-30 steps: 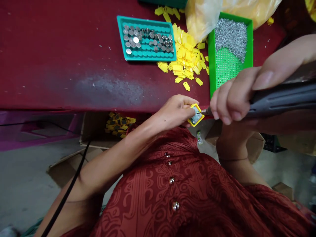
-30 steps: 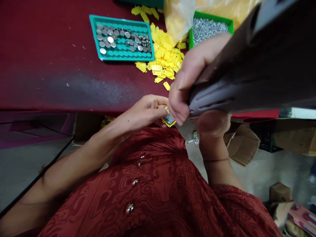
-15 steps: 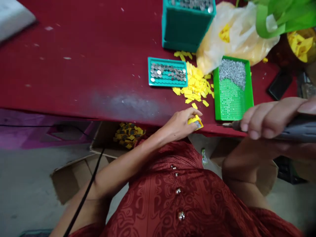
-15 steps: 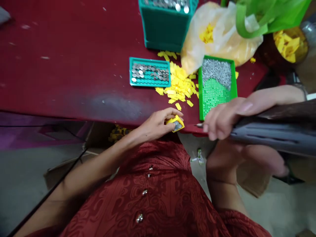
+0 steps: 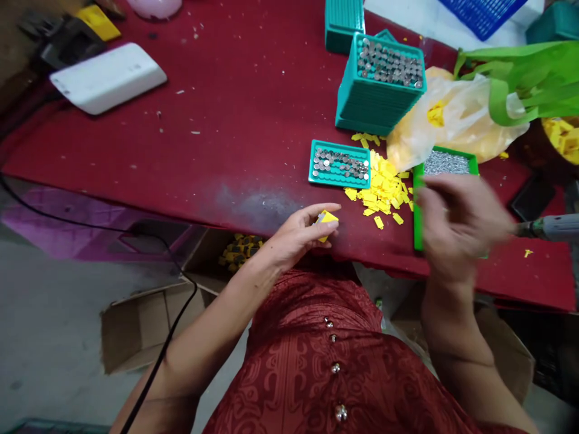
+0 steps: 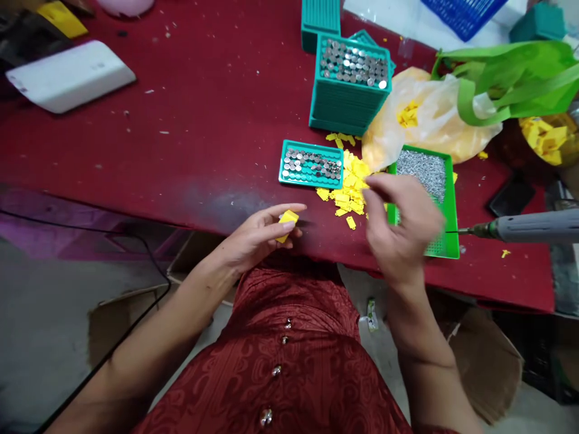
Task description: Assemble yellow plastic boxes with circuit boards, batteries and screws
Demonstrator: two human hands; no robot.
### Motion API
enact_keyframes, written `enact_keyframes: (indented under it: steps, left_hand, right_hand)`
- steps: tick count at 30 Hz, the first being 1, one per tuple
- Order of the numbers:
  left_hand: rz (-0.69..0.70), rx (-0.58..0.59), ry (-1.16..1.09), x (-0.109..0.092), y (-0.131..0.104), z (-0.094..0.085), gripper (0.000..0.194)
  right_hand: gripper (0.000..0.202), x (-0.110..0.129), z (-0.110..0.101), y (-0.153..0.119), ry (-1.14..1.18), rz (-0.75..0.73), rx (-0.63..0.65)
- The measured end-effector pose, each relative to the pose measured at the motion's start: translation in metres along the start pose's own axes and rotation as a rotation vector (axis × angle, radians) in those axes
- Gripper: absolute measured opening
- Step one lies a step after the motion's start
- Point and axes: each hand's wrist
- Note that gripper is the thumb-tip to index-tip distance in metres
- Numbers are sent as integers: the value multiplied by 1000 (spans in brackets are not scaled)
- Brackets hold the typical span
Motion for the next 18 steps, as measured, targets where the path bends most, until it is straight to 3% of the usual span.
enact_keyframes:
  steps: [2, 5, 8, 18]
  left_hand:
    - [-7, -24, -74, 1, 3, -4, 49]
    - [11, -28, -169, 4, 8, -12, 38]
    - [25, -2, -197, 4, 14, -18, 34]
    - [2, -13, -255, 7, 26, -9, 31]
  right_hand:
    - [15, -20, 33, 5, -127, -211, 287]
    - [23, -47, 77, 7, -422, -218, 536]
    - [29, -57, 96, 4, -590, -194, 623]
    - [41, -33, 102, 2, -756, -171, 706]
Point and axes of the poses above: each hand's wrist, its own y-axis towards the middle knuckle, its own z-axis out of the palm, x = y × z, and after that the axes turned 15 degrees about -x, right-handed
